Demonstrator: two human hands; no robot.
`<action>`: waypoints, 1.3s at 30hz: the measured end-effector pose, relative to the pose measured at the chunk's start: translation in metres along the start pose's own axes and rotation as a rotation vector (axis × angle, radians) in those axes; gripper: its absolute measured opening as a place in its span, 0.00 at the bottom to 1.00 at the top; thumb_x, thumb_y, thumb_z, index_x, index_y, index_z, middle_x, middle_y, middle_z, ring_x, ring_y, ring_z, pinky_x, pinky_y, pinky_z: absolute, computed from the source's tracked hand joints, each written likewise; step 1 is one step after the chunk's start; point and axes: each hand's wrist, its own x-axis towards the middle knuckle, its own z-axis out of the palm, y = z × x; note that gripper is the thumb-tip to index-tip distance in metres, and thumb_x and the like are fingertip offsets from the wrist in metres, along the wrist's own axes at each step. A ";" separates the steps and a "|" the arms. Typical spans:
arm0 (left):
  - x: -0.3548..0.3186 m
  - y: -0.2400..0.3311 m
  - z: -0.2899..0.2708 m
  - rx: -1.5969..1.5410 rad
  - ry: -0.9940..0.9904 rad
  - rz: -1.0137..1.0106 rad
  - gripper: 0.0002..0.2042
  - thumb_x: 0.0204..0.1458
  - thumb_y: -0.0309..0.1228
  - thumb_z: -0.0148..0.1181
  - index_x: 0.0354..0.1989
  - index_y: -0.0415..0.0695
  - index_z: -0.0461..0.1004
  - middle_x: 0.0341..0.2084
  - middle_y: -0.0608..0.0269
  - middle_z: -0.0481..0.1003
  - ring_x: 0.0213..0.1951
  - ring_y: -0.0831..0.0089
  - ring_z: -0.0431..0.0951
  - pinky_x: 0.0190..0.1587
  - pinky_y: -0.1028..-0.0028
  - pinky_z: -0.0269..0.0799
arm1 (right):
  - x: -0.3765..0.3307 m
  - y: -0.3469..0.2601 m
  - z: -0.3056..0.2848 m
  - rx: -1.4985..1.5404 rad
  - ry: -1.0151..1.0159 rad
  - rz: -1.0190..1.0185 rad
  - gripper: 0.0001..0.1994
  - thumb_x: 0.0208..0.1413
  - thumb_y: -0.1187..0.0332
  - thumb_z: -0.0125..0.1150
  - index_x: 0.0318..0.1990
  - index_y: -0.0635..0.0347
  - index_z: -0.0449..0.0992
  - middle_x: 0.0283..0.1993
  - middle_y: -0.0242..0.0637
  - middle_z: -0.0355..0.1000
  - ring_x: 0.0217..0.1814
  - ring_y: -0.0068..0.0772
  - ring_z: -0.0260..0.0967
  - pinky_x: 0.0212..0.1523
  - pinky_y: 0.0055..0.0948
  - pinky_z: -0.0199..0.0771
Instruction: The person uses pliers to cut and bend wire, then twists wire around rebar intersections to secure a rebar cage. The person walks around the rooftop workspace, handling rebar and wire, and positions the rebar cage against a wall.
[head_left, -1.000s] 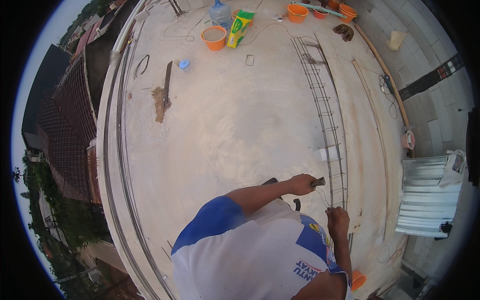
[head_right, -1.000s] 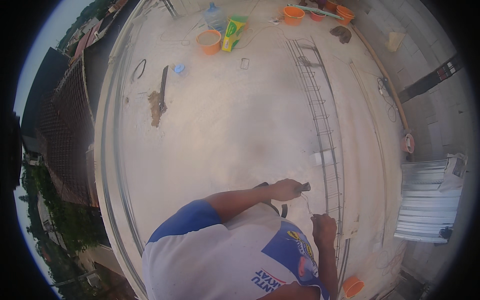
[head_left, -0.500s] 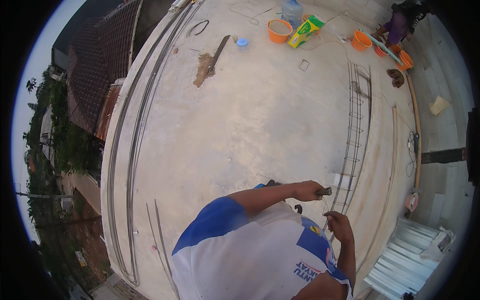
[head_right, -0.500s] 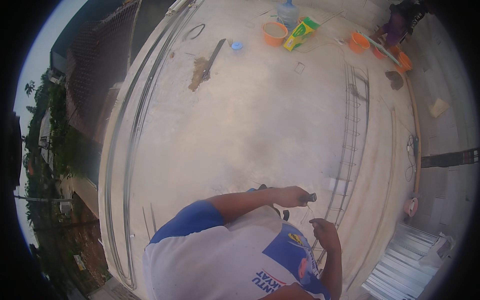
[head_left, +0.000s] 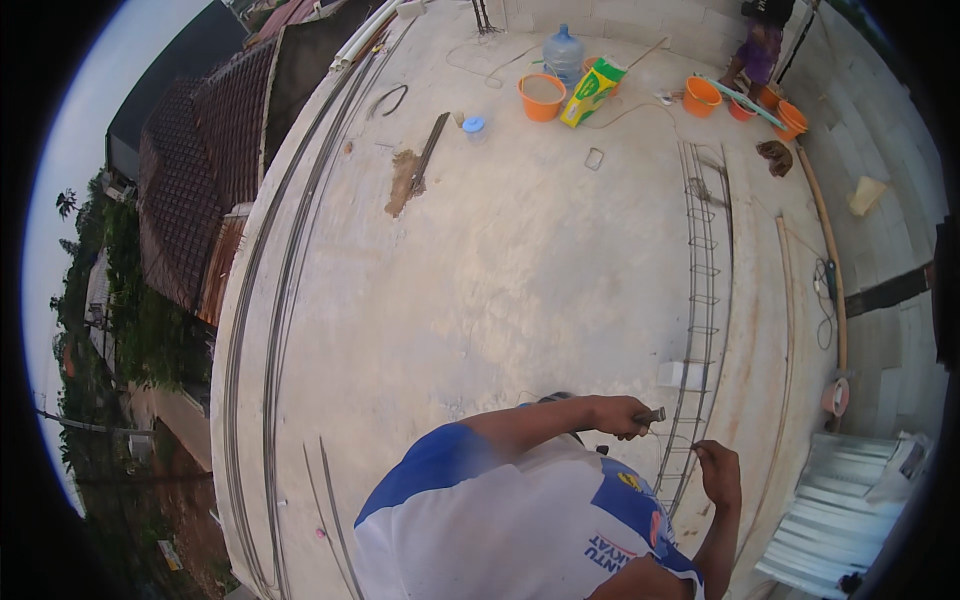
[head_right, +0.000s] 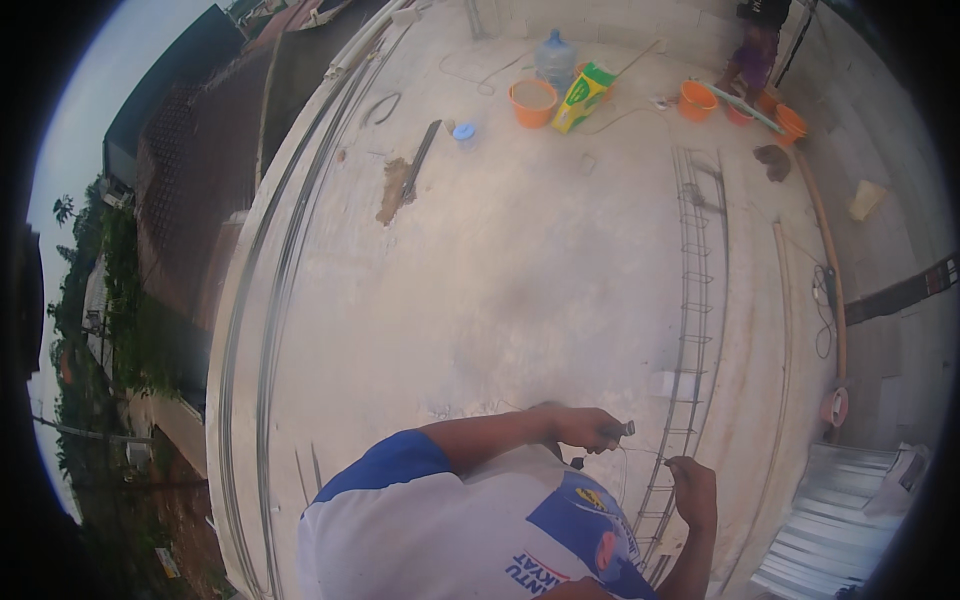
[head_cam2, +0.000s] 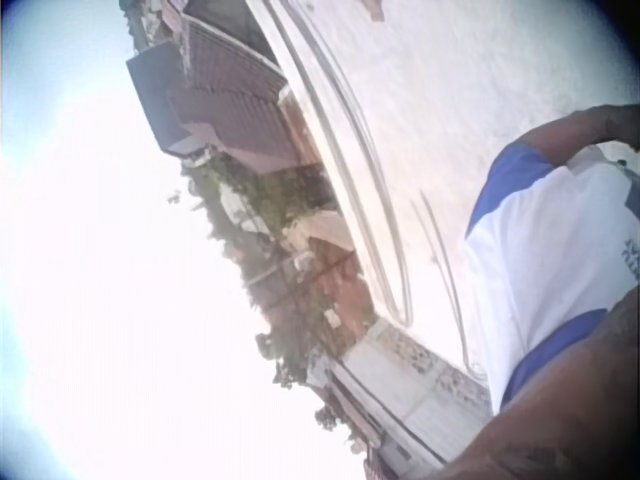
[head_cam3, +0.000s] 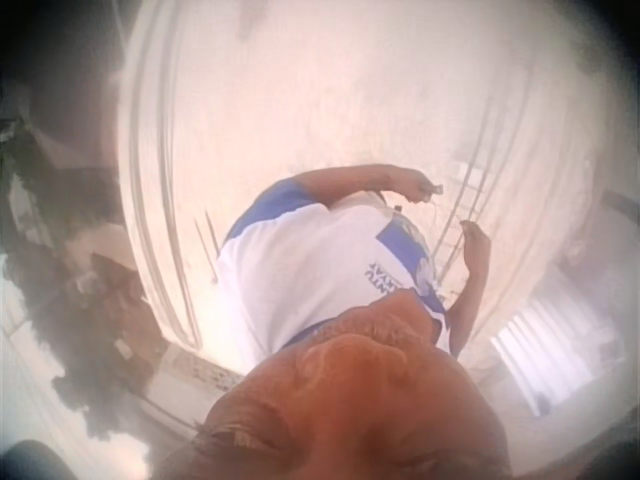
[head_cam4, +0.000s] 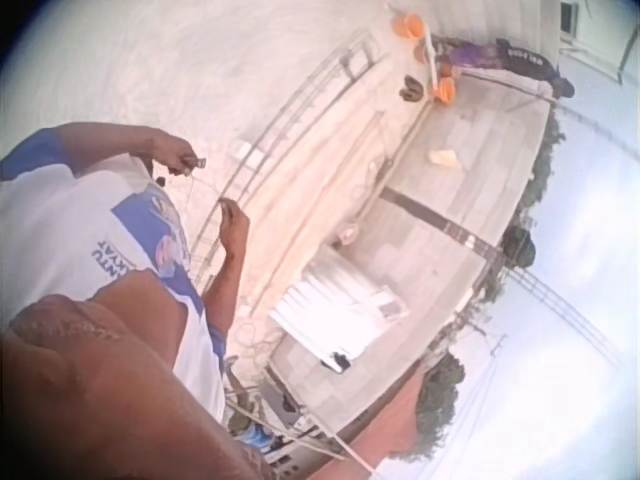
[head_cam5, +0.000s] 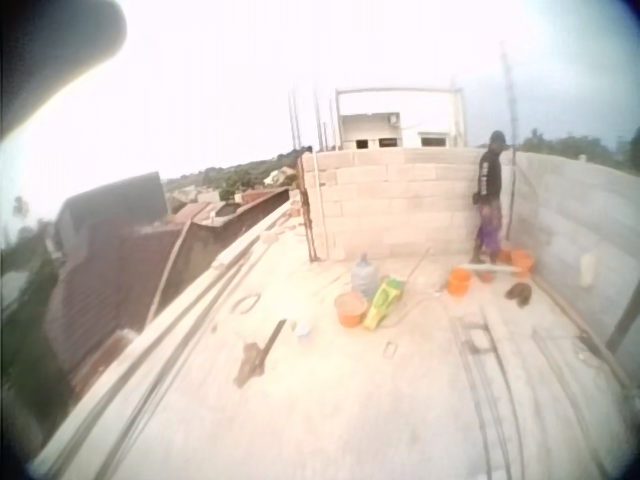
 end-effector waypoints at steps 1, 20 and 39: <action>0.003 0.003 0.003 0.019 -0.003 0.012 0.11 0.55 0.35 0.54 0.31 0.38 0.71 0.21 0.61 0.73 0.25 0.71 0.73 0.30 0.69 0.70 | -0.001 0.015 0.002 -0.009 0.048 -0.078 0.08 0.57 0.74 0.54 0.38 0.67 0.78 0.35 0.47 0.77 0.38 0.39 0.76 0.44 0.31 0.72; 0.016 0.006 0.015 0.200 0.032 -0.021 0.11 0.54 0.35 0.53 0.36 0.38 0.73 0.26 0.56 0.76 0.31 0.64 0.76 0.37 0.63 0.70 | -0.016 0.022 -0.017 -0.043 0.045 -0.010 0.08 0.56 0.74 0.56 0.38 0.66 0.79 0.38 0.48 0.78 0.42 0.45 0.76 0.46 0.34 0.73; 0.007 -0.014 0.003 0.192 -0.051 -0.108 0.10 0.52 0.35 0.56 0.31 0.38 0.73 0.23 0.61 0.75 0.28 0.70 0.75 0.32 0.67 0.70 | -0.023 0.044 -0.036 -0.024 -0.101 -0.023 0.09 0.56 0.70 0.57 0.39 0.64 0.80 0.37 0.47 0.78 0.42 0.42 0.76 0.46 0.33 0.73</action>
